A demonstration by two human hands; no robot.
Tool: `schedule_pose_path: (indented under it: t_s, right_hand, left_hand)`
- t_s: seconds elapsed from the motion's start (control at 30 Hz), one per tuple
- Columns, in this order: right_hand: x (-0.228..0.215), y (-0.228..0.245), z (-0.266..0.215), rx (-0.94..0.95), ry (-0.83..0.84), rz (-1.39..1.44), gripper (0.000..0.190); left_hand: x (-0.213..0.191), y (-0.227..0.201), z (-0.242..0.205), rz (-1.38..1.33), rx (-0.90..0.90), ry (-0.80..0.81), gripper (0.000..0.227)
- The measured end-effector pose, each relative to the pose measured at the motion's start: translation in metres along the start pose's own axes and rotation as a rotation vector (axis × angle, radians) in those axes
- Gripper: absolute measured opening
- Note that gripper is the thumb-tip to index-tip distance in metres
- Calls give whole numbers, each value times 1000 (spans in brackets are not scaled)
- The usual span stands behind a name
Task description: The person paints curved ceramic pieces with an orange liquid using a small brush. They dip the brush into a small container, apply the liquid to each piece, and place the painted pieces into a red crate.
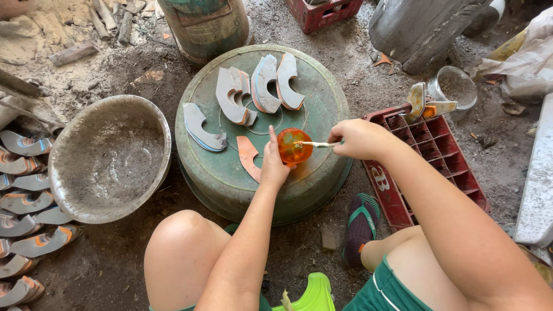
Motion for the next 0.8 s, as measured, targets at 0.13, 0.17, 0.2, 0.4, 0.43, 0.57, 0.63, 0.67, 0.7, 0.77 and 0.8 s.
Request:
schedule_pose_path:
  t_s: [0.13, 0.17, 0.2, 0.4, 0.43, 0.57, 0.63, 0.67, 0.7, 0.77, 0.8]
  right_hand:
    - [-32, -3, -12, 25, -35, 67, 31]
    - [-40, -4, -15, 37, -51, 85, 32]
    - [-48, -6, -18, 63, -54, 116, 32]
    - [-77, -17, -33, 152, -76, 250, 31]
    - [-79, -19, -35, 169, -71, 277, 31]
    - [-76, -24, -36, 223, -50, 307, 32]
    - [-74, -25, -35, 230, -42, 315, 31]
    - [-73, -26, -35, 234, -38, 319, 31]
    - [-72, -27, -34, 236, -33, 341, 31]
    - [-67, -30, -33, 241, -22, 384, 31]
    - [-64, -31, -30, 227, -25, 384, 31]
  left_hand:
    - [-2, 2, 4, 128, -100, -35, 154]
    - [-3, 3, 4, 161, -147, -35, 155]
    - [-4, 4, 3, 193, -193, -34, 156]
    - [-9, 3, 2, 211, -143, -111, 139]
    - [-8, 5, 1, 176, -134, -126, 133]
    - [3, 15, -3, 70, -79, -122, 123]
    - [11, 21, -1, 50, -84, -69, 125]
    - [15, 25, 1, 49, -107, -33, 126]
    - [19, 28, 3, 47, -130, 3, 127]
    - [24, 34, 4, 40, -178, 78, 137]
    - [27, 36, 4, 37, -202, 116, 143]
Point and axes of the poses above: each hand's wrist, its own z-axis towards the middle knuckle, its own x-axis out of the palm, y = z × x, the point moved 6 cm from there along z, towards the middle knuckle, and after that the axes turned 11 degrees about -y, right-handed, at the moved point
